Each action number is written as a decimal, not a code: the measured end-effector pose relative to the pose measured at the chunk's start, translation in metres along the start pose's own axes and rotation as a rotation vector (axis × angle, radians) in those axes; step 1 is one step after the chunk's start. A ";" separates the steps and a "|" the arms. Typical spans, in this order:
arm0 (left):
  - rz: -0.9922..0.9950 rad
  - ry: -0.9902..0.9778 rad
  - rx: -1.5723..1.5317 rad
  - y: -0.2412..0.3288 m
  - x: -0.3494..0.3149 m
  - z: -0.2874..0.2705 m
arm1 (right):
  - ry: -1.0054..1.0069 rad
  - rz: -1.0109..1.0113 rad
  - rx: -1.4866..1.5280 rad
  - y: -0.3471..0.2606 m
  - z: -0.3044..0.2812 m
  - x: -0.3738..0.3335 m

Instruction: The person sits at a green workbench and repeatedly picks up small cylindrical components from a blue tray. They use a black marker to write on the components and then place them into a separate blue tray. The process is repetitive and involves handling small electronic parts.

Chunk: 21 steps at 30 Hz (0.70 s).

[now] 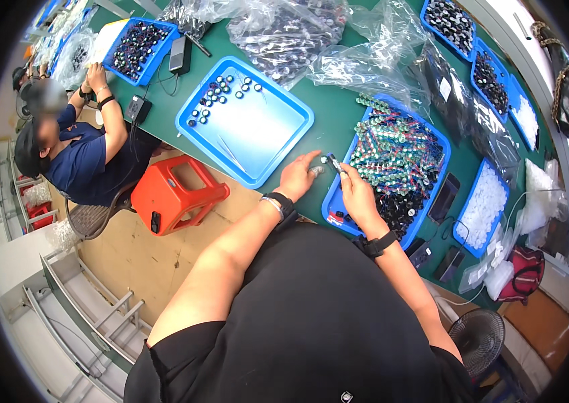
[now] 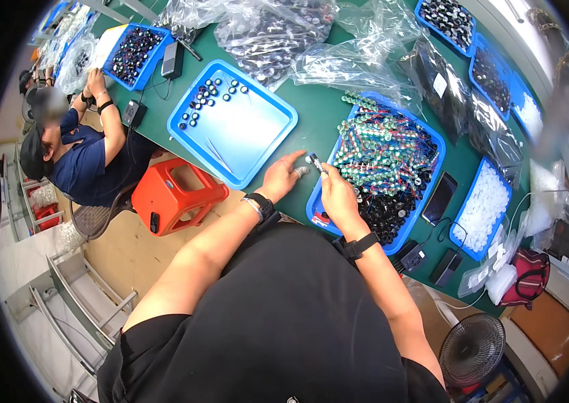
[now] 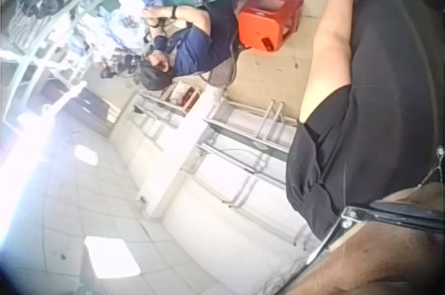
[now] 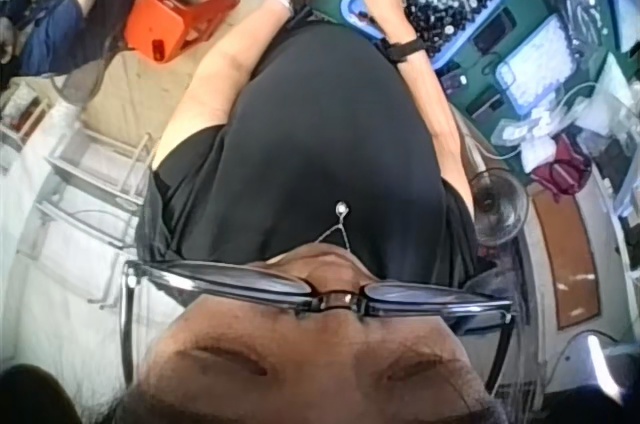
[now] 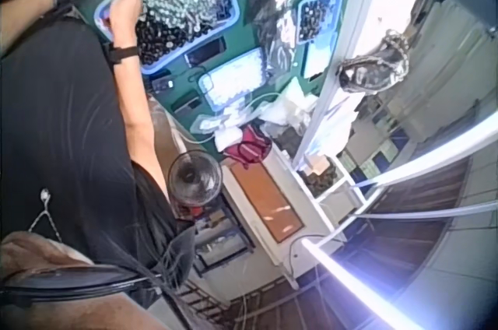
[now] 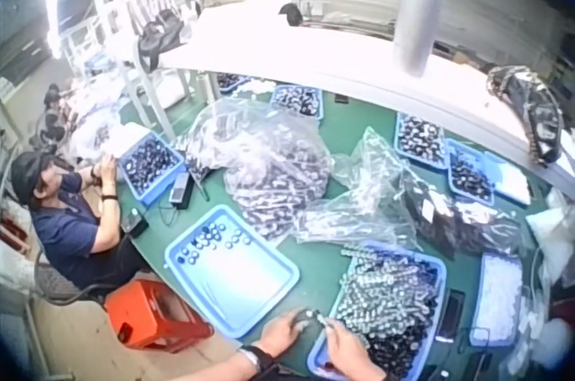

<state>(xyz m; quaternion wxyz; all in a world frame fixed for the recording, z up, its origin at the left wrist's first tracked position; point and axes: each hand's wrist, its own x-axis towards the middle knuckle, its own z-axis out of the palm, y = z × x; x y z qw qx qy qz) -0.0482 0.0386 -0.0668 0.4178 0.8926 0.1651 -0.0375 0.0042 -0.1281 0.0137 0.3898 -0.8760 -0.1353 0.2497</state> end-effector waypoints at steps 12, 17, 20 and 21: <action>-0.031 0.035 -0.060 0.021 0.019 -0.003 | 0.170 -0.020 0.272 0.013 -0.022 -0.014; -0.142 0.410 -0.424 0.006 0.029 -0.064 | 0.427 -0.008 0.389 0.034 -0.056 -0.021; -0.391 0.545 -0.401 -0.013 0.039 -0.107 | 0.461 -0.012 0.500 0.042 -0.074 -0.024; -0.408 0.514 -0.514 -0.010 0.040 -0.114 | 0.452 -0.020 0.508 0.040 -0.076 -0.024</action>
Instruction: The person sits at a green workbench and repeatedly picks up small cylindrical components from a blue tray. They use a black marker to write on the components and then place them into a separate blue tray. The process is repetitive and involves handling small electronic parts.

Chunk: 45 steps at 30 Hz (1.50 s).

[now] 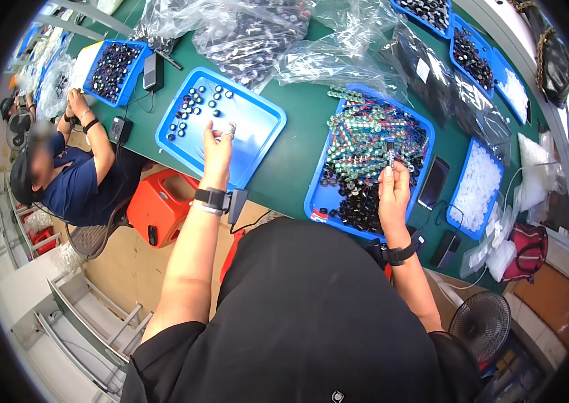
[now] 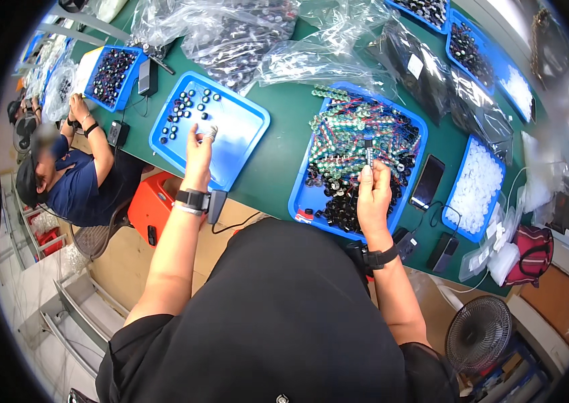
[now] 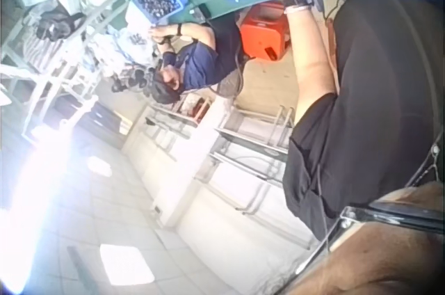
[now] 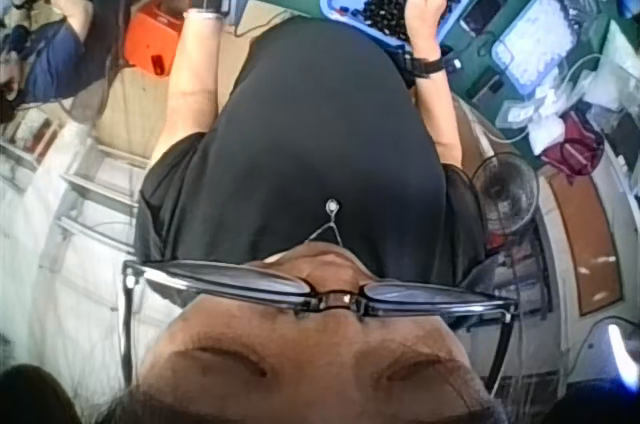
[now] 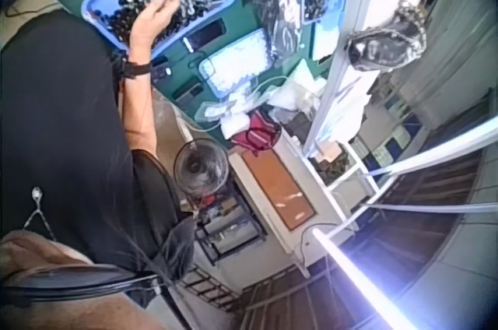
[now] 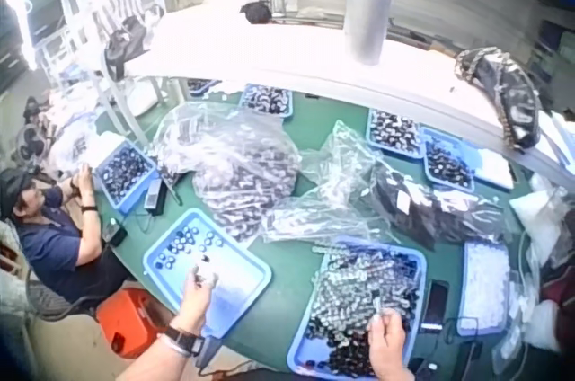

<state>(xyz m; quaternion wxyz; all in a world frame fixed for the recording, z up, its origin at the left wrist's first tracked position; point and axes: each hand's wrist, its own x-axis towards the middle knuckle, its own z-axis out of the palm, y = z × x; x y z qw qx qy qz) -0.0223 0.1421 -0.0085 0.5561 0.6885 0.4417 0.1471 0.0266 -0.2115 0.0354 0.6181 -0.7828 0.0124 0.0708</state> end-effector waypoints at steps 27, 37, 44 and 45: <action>0.583 -0.914 0.645 -0.002 -0.112 0.070 | -0.265 0.200 0.021 -0.005 -0.010 0.004; 0.931 -0.761 0.871 -0.038 -0.126 0.101 | -0.346 0.339 0.147 -0.007 -0.012 -0.008; 0.995 -0.703 0.786 -0.039 -0.130 0.096 | -0.365 0.452 0.232 -0.007 -0.010 -0.007; 0.995 -0.676 0.765 -0.039 -0.132 0.097 | -0.369 0.452 0.235 -0.006 -0.009 -0.007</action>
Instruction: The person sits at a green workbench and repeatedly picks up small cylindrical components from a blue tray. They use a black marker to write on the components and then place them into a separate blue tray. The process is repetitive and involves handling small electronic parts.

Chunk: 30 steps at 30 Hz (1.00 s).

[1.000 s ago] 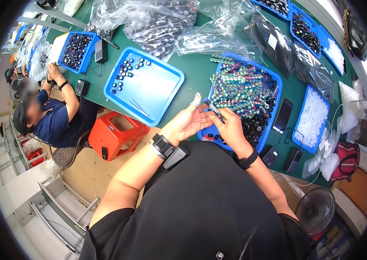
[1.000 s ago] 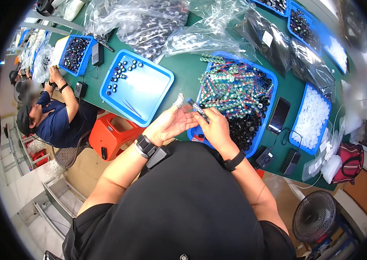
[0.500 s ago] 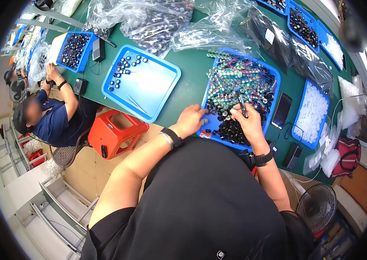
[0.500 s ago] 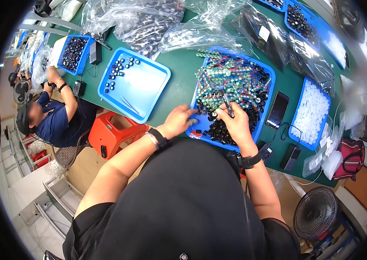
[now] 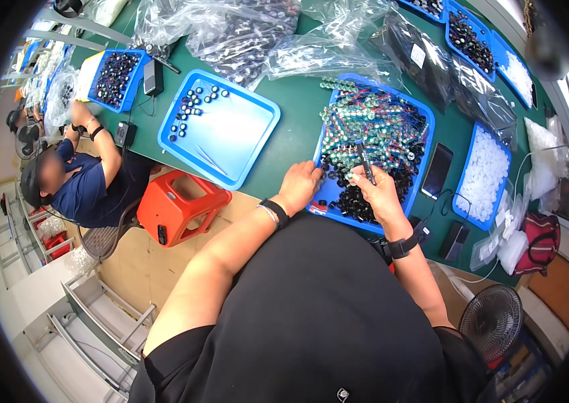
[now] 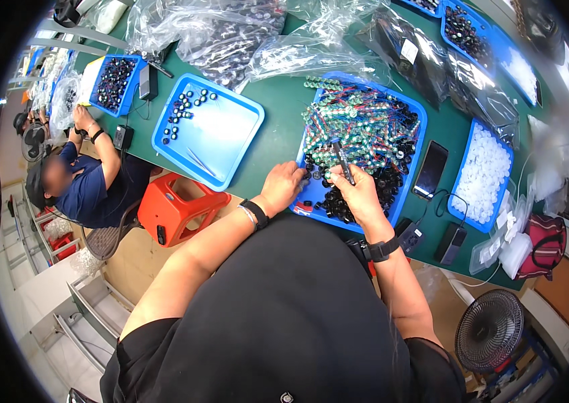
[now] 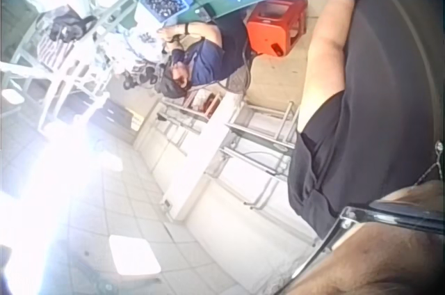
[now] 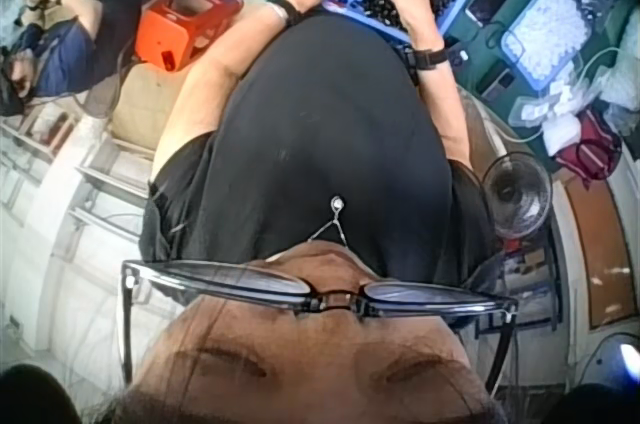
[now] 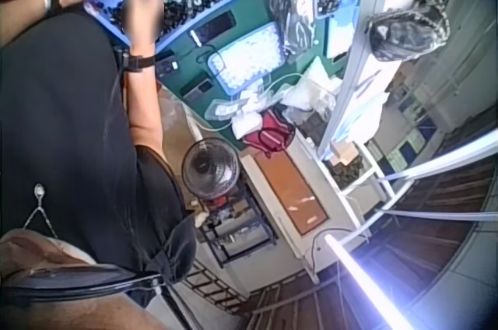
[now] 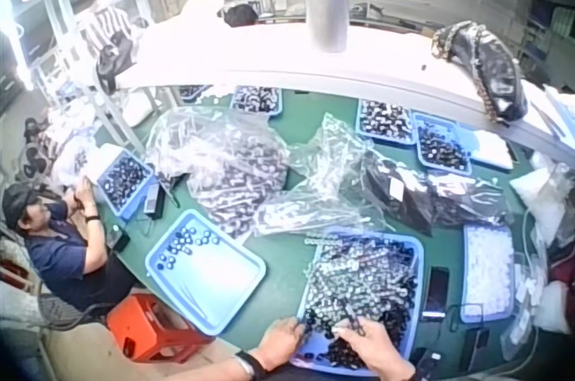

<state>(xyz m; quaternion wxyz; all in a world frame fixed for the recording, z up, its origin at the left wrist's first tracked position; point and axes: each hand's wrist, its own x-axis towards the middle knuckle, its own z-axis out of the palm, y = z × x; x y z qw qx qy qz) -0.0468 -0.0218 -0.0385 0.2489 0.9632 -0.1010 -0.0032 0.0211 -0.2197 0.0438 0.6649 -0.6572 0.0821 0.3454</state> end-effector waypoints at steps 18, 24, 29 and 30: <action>0.167 0.035 0.046 -0.004 -0.003 0.000 | -0.053 0.039 0.091 0.010 -0.001 0.005; 0.179 -0.092 0.175 0.000 0.003 0.002 | -0.030 0.053 0.089 0.011 -0.001 0.005; 0.098 -0.030 0.064 -0.004 0.001 0.001 | -0.032 0.053 0.100 0.009 -0.003 0.003; 0.054 0.015 0.051 -0.002 0.003 -0.002 | -0.029 0.054 0.100 0.010 -0.003 0.003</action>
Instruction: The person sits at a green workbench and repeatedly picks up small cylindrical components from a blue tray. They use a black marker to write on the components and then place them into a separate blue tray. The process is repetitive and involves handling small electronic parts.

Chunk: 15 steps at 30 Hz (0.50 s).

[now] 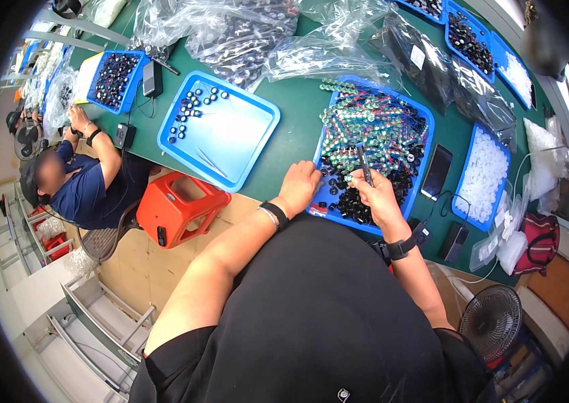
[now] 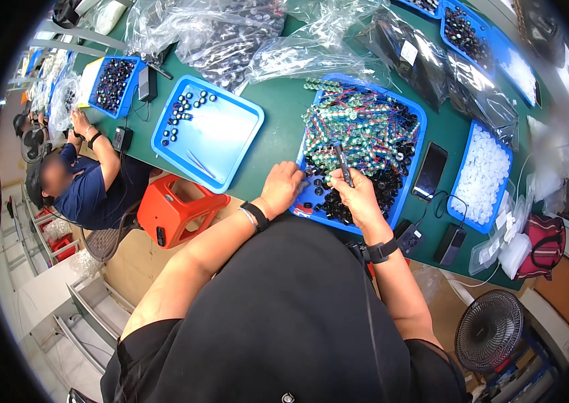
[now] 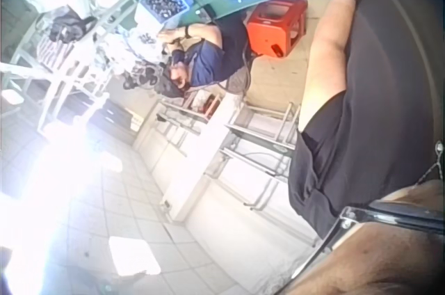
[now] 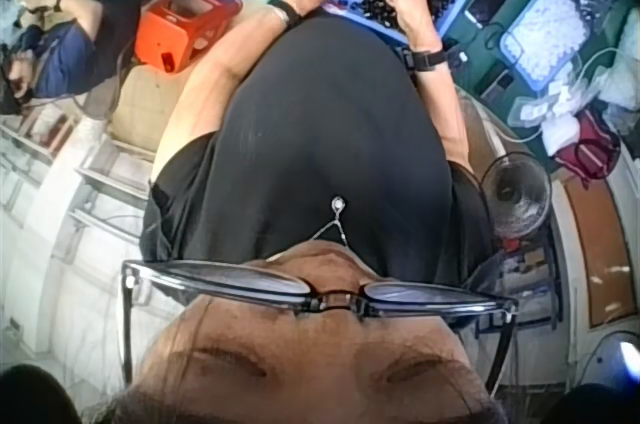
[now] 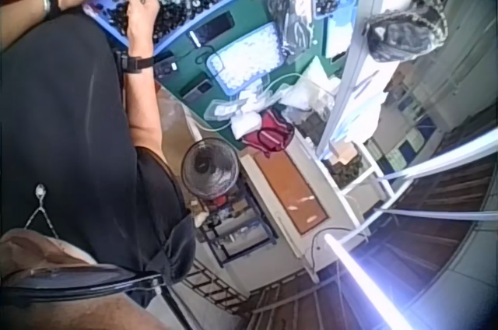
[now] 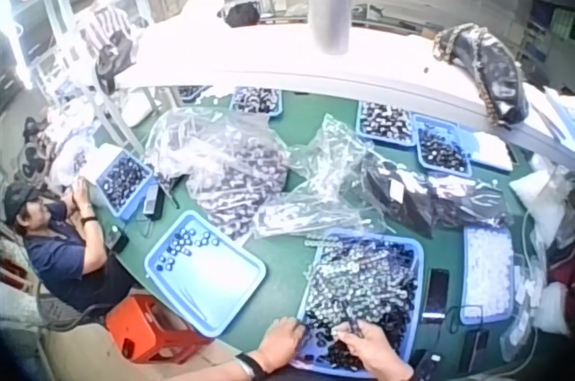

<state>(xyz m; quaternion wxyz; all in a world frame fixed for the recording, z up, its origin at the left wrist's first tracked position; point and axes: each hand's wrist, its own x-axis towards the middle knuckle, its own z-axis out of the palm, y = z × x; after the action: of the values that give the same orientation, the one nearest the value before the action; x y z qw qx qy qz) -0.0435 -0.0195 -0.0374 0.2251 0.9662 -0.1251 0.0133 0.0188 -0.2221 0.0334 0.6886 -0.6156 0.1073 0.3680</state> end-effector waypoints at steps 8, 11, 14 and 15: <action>-0.099 -0.010 0.009 0.002 0.007 0.007 | -0.015 0.006 -0.003 -0.001 0.003 0.000; -0.085 -0.036 -0.024 0.000 0.008 0.002 | -0.020 0.009 0.003 -0.001 0.002 -0.002; -0.130 0.020 -0.252 0.005 0.009 -0.013 | -0.021 0.010 0.011 0.001 0.000 0.000; -0.214 0.003 -0.399 0.008 0.009 -0.017 | -0.030 0.007 0.017 -0.001 0.001 -0.001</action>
<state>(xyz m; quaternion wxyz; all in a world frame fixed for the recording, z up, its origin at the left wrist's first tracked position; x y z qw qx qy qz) -0.0367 -0.0210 -0.0174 0.4121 0.9102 -0.0218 -0.0343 0.0183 -0.2213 0.0353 0.6938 -0.6039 0.1025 0.3787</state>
